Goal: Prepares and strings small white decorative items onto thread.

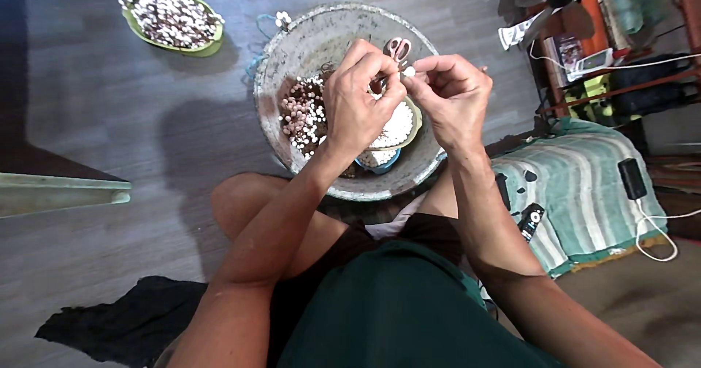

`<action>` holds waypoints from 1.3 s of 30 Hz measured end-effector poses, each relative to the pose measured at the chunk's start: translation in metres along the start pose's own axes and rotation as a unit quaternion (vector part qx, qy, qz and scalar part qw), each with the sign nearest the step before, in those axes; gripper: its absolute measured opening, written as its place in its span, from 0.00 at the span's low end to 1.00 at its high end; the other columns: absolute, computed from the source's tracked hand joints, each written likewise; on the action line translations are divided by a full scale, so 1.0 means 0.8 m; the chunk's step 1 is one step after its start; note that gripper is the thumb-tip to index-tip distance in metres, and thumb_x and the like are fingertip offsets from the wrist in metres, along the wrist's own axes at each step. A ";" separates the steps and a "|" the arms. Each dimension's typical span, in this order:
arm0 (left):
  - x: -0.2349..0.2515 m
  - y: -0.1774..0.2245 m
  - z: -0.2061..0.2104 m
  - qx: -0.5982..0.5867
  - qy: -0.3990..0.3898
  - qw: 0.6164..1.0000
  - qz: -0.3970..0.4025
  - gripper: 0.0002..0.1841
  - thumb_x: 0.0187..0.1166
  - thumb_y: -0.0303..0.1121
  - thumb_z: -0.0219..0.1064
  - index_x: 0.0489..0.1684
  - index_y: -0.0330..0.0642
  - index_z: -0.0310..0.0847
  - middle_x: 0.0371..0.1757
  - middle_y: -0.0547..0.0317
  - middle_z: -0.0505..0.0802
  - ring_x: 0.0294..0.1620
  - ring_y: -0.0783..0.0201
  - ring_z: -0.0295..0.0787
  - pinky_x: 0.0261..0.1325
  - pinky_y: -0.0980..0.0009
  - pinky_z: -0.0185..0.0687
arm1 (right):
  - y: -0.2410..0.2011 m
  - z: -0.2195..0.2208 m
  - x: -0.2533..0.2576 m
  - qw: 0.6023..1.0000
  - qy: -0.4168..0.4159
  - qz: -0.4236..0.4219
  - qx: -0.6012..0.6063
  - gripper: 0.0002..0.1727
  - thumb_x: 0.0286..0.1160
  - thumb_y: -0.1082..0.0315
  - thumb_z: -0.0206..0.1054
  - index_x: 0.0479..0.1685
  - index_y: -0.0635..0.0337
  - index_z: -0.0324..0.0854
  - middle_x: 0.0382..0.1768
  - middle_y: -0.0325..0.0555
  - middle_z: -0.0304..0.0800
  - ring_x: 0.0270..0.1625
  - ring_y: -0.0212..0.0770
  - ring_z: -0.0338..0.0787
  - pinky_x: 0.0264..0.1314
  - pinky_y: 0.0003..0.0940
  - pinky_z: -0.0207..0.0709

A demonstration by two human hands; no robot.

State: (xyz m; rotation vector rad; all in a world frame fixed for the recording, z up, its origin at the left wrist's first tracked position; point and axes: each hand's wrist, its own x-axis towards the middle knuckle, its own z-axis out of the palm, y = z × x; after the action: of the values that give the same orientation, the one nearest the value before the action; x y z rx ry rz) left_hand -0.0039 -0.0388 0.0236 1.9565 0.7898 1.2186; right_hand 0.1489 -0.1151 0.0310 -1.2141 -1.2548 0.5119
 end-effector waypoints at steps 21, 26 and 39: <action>0.001 0.000 0.000 -0.017 -0.008 1.000 0.011 0.04 0.75 0.28 0.70 0.32 0.42 0.89 0.42 0.58 0.89 0.37 0.71 0.86 0.32 0.76 0.81 | 0.004 -0.003 0.002 1.000 -0.017 -0.004 -0.026 0.10 0.72 0.77 0.76 0.50 0.70 0.91 0.45 0.50 0.93 0.41 0.37 0.93 0.45 0.31 0.91; 0.002 -0.001 0.000 -0.022 -0.010 1.000 0.009 0.04 0.75 0.28 0.69 0.33 0.41 0.89 0.43 0.58 0.90 0.36 0.72 0.86 0.32 0.77 0.82 | 0.005 -0.003 0.003 0.999 -0.016 0.000 -0.029 0.11 0.73 0.76 0.76 0.51 0.70 0.91 0.46 0.51 0.93 0.43 0.39 0.94 0.47 0.33 0.92; 0.020 -0.015 -0.022 -0.265 -0.105 0.943 -0.172 0.06 0.82 0.26 0.68 0.47 0.32 0.86 0.46 0.53 0.92 0.35 0.61 0.93 0.40 0.64 0.96 | 0.022 -0.049 -0.006 0.992 0.071 0.087 0.056 0.10 0.80 0.74 0.69 0.55 0.68 0.87 0.40 0.45 0.93 0.39 0.39 0.92 0.48 0.40 0.91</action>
State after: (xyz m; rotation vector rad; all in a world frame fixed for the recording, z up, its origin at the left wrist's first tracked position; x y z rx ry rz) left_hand -0.0158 -0.0152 0.0279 1.4062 0.5834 0.8782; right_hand 0.1879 -0.1287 0.0195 -1.2476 -0.9934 0.6046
